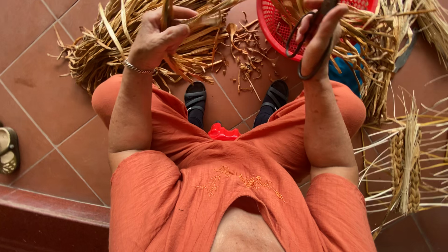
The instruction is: The person sits on a tiled floor and uses shears to trim dried plant stems. They hold the stems in one hand and cut them into smaller pieces with the shears, placing the cut pieces into a red basket.
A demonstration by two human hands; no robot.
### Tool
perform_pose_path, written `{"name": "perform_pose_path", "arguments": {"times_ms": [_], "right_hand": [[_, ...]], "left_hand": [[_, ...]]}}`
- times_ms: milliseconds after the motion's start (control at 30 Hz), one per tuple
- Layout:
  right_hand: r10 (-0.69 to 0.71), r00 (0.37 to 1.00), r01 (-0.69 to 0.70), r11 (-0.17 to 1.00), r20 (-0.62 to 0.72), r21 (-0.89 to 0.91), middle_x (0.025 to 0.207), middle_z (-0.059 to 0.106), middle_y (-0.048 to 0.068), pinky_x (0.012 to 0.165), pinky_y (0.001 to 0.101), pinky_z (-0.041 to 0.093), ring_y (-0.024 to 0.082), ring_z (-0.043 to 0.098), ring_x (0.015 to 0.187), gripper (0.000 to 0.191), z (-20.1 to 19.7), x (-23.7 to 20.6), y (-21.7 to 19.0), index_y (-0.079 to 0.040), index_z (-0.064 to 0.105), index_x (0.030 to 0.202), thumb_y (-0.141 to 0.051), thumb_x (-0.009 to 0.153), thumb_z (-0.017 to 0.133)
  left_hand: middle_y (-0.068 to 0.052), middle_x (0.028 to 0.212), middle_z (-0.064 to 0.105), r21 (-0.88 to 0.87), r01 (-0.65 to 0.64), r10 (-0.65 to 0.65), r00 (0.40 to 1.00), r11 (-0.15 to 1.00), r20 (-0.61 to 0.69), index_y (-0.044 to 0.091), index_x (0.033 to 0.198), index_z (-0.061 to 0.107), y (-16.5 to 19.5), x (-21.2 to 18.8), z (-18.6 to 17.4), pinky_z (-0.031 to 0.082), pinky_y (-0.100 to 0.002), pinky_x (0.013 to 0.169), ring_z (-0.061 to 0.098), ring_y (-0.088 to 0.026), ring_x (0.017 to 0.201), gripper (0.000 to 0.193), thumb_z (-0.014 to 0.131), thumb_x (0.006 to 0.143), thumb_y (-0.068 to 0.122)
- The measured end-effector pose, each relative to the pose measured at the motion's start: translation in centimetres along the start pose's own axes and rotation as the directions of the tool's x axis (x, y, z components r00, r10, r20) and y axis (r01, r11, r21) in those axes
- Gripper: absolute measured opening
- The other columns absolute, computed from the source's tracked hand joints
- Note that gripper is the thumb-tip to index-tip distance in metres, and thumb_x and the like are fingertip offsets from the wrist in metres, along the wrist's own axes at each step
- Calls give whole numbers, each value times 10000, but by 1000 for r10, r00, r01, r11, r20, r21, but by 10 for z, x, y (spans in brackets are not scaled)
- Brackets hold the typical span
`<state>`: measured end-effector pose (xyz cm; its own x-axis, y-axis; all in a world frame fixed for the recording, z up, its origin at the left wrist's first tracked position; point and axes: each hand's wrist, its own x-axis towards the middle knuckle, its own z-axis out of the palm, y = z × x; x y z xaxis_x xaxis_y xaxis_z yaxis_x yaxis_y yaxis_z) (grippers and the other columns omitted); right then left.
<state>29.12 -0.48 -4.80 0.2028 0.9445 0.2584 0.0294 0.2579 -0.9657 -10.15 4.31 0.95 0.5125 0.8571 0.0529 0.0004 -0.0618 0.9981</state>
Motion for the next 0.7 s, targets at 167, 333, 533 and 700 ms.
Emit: {"name": "perform_pose_path", "arguments": {"times_ms": [167,333,533,700], "right_hand": [[111,937,-144,987,330,77,802,577,25,609,283,475,118,537,644,870,21,-12,-22,-21,630,1207,-783,1050,244],[379,732,-373,918,566,-133,755,584,9,549,273,454,99,558,622,965,58,-26,-30,-19,672,1207,-841,959,232],[521,658,-597,801,543,-45,810,630,9,606,266,476,109,621,700,991,91,-41,-17,-46,647,1281,-867,901,243],[600,572,-767,632,559,106,871,661,19,600,287,447,132,634,744,1011,109,-57,-2,-46,623,1286,-895,897,236]], "left_hand": [[38,703,516,-131,-57,57,998,990,-4,37,1256,673,-11,9,4,378,-228,482,437,-41,538,146,638,1133,108],[5,661,536,-113,-57,45,993,992,-110,66,992,659,-30,14,4,407,-272,493,458,-89,516,225,575,1176,162],[-25,668,483,-140,-113,99,990,984,-101,72,885,547,-64,8,-12,413,-308,589,450,-117,576,401,538,1232,274],[-30,705,477,-72,-203,193,974,977,-122,53,883,521,-78,9,-12,411,-299,602,495,-151,615,435,489,1223,323]]}}
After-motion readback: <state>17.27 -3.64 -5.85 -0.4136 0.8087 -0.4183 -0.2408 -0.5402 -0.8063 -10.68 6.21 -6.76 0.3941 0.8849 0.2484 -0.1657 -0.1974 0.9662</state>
